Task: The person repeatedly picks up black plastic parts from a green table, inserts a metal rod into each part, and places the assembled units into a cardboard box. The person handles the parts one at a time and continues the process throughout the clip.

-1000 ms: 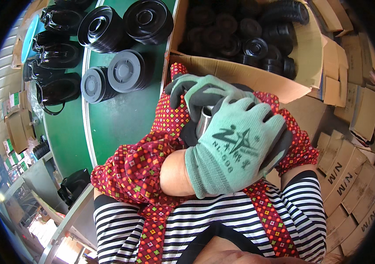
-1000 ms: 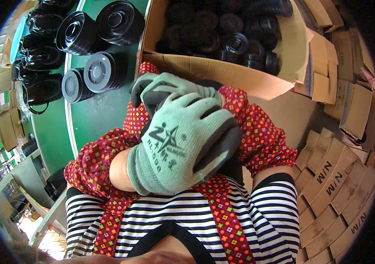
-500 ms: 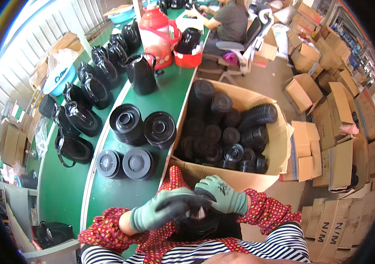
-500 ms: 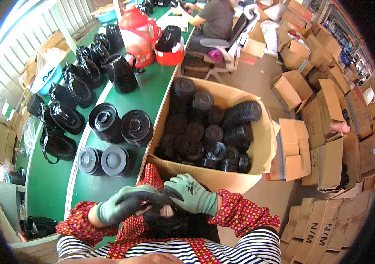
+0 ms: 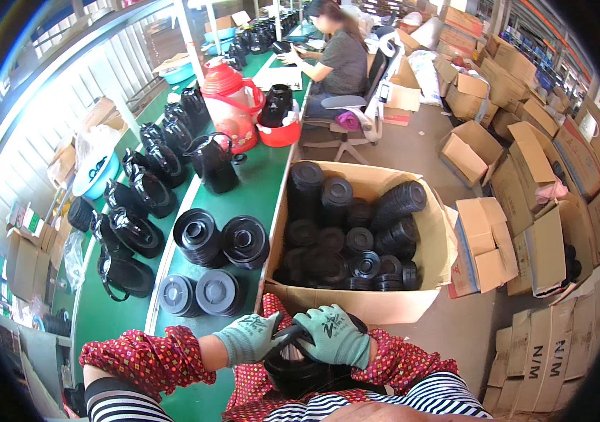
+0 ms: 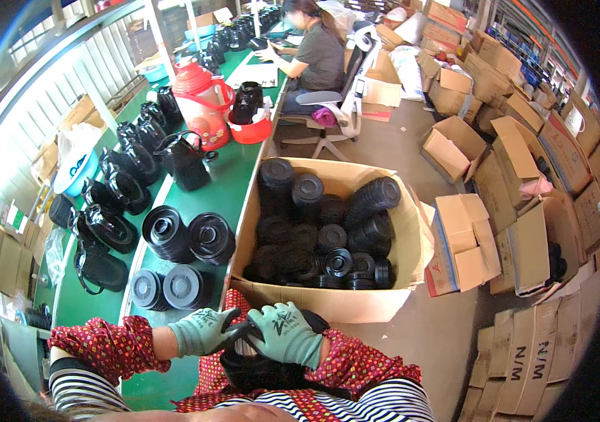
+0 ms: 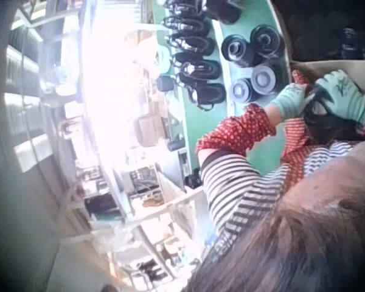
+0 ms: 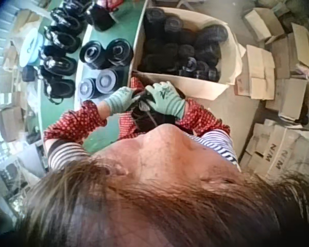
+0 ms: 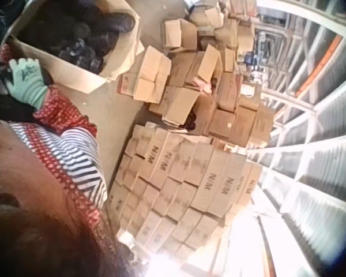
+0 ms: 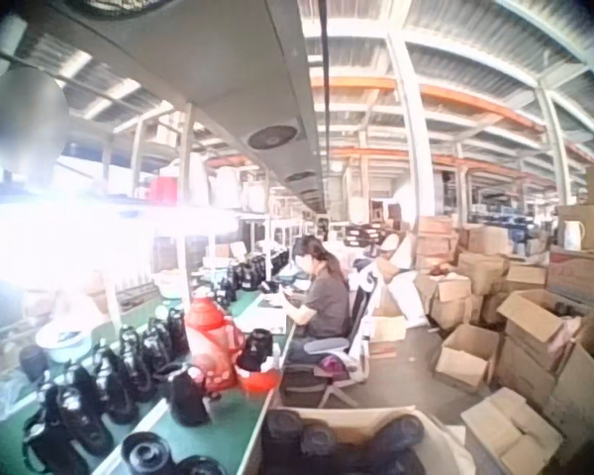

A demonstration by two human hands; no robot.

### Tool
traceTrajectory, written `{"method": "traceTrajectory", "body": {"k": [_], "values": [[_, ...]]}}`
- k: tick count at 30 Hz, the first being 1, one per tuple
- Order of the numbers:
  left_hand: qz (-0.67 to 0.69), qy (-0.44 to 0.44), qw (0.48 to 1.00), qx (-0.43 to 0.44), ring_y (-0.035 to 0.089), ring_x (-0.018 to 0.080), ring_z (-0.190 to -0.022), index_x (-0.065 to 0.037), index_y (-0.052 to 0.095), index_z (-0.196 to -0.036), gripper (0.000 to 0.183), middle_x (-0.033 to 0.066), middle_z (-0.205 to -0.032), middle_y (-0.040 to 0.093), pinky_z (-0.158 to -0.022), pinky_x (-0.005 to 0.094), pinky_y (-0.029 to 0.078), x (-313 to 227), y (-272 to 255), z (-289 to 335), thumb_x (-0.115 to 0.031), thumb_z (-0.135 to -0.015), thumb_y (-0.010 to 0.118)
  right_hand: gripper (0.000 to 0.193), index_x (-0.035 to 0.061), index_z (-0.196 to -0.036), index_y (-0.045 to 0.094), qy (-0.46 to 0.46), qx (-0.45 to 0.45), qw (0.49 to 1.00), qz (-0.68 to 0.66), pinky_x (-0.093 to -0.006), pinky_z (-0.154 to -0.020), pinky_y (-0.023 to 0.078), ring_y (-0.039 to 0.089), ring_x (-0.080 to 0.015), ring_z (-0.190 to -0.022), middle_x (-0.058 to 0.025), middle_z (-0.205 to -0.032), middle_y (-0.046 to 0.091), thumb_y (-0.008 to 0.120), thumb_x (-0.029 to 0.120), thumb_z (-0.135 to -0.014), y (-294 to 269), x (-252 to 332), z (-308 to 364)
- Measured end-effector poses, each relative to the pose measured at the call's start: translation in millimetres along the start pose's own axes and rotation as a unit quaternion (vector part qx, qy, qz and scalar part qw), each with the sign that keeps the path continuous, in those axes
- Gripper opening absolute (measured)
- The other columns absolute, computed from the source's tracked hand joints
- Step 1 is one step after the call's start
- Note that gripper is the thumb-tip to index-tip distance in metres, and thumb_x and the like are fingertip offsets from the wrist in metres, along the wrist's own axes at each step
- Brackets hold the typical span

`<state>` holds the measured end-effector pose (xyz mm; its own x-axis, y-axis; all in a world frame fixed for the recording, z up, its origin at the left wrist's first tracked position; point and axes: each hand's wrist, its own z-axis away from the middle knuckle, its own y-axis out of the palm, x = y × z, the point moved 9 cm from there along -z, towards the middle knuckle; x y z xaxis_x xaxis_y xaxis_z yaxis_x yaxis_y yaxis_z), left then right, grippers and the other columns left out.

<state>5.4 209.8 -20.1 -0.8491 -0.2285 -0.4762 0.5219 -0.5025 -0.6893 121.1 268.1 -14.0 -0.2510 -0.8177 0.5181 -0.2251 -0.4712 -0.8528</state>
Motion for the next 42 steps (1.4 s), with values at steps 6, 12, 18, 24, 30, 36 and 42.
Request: {"method": "traceTrajectory", "body": {"k": [6,12,18,24,30,36,42], "values": [[0.033,0.169,0.985,0.017,0.071,0.0453,-0.087,-0.006,0.07,-0.114,0.023,0.0232,-0.092,0.073,-0.078,0.0494,0.056,7,15,-33,-0.021,-0.097,0.066,0.055,0.0082,-0.129,0.067,0.049,0.03,0.995,0.077,-0.0435,-0.07,0.053,0.07,-0.0297,-0.078,-0.0124,-0.092,0.07,0.064,0.053,-0.098,-31,13,17],[0.058,0.264,0.962,-0.031,0.072,0.0409,-0.089,-0.005,0.07,-0.114,0.029,0.0202,-0.096,0.075,-0.08,0.0457,0.057,21,35,-65,-0.014,-0.086,0.066,0.047,0.0064,-0.114,0.066,0.071,0.056,0.988,0.124,-0.0434,-0.065,0.055,0.071,-0.0298,-0.074,-0.0136,-0.085,0.07,0.06,0.051,-0.101,-34,22,15],[0.045,0.289,0.95,-0.107,0.072,0.0399,-0.083,-0.004,0.072,-0.112,0.027,0.0214,-0.092,0.074,-0.076,0.0438,0.056,5,13,-64,-0.016,-0.089,0.067,0.051,0.0052,-0.115,0.068,0.067,0.017,0.987,0.144,-0.0449,-0.065,0.055,0.071,-0.0304,-0.074,-0.0118,-0.083,0.07,0.063,0.053,-0.098,-35,12,17],[0.109,0.183,0.91,-0.356,0.07,0.0332,-0.067,0.0,0.074,-0.102,0.021,0.0229,-0.082,0.071,-0.064,0.0408,0.053,47,1,0,-0.021,-0.096,0.073,0.061,0.0135,-0.142,0.063,-0.082,-0.191,0.976,0.058,-0.0606,-0.121,0.032,0.05,-0.0406,-0.137,-0.0189,-0.145,0.057,0.078,0.035,-0.088,-69,58,38],[0.117,-0.064,0.852,-0.506,0.068,0.0379,-0.068,-0.007,0.071,-0.089,0.022,0.0183,-0.077,0.069,-0.062,0.0446,0.051,147,71,126,-0.028,-0.094,0.078,0.064,0.0089,-0.139,0.065,-0.033,-0.1,0.973,-0.207,-0.047,-0.11,0.047,0.062,-0.0363,-0.125,-0.0166,-0.135,0.066,0.086,0.034,-0.084,-6,22,70],[0.028,-0.26,0.835,-0.484,0.069,0.0378,-0.075,-0.015,0.068,-0.085,0.026,0.0127,-0.077,0.07,-0.067,0.0493,0.053,235,184,188,-0.038,-0.091,0.076,0.035,0.004,-0.105,0.075,-0.026,-0.22,0.957,-0.189,-0.0395,-0.084,0.054,0.066,-0.0312,-0.095,-0.0139,-0.101,0.066,0.089,0.019,-0.076,-23,37,79],[0.008,-0.187,0.796,-0.576,0.061,0.0398,-0.118,-0.008,0.059,-0.141,0.068,0.0202,-0.13,0.062,-0.095,0.0466,0.054,176,145,201,-0.034,-0.084,0.084,0.02,-0.0027,-0.103,0.07,0.059,-0.342,0.862,-0.37,-0.0326,-0.087,0.055,0.069,-0.0218,-0.097,-0.0108,-0.102,0.065,0.078,-0.001,-0.085,-63,17,59]]}}
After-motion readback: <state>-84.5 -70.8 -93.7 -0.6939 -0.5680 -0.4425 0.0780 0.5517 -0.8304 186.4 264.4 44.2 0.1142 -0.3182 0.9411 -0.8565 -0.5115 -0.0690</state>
